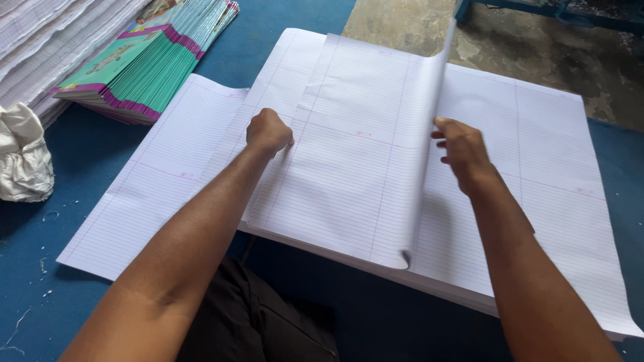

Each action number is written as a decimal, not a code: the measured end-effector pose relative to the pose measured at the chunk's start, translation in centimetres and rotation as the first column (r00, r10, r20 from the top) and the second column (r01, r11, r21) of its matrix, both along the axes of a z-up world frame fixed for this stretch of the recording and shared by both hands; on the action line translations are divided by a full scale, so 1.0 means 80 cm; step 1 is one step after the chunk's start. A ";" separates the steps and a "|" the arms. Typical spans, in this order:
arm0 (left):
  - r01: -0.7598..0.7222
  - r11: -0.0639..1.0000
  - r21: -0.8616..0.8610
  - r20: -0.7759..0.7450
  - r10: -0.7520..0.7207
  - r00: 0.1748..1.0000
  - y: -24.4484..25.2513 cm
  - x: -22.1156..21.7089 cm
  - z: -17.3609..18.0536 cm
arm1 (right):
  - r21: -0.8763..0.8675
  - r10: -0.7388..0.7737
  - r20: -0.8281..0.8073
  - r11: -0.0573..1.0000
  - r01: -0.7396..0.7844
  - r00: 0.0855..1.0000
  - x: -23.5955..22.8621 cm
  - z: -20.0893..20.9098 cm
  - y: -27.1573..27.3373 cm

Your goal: The person folds a large stack of lined paper sheets in half and presses the crease with a small wooden block. They repeat this process for multiple sheets, stacking the folded sections to the side.

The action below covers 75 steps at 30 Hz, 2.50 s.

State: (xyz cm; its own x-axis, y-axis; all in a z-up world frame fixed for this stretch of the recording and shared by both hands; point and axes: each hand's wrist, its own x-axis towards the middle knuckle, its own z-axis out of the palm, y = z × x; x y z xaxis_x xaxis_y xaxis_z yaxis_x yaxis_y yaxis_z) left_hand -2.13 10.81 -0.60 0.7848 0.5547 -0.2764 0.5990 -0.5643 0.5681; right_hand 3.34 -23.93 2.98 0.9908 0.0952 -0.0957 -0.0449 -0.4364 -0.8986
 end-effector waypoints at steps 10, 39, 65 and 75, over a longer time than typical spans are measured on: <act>-0.012 0.991 -0.130 0.036 0.016 0.999 0.009 -0.011 0.008 | -0.446 0.285 0.304 0.886 -0.129 0.909 -0.031 -0.014 0.064; -0.030 0.956 -0.293 0.080 0.056 0.995 0.019 -0.016 0.003 | -0.417 0.217 0.086 0.894 -0.163 0.972 -0.030 -0.070 0.137; 0.003 0.919 -0.393 0.185 0.076 0.980 0.024 -0.022 -0.011 | -0.586 0.258 0.127 0.799 -0.138 0.958 -0.023 -0.097 0.179; -0.010 0.917 -0.400 0.166 0.083 0.983 0.022 -0.021 -0.010 | -0.641 0.261 0.102 0.756 -0.137 0.960 -0.021 -0.100 0.184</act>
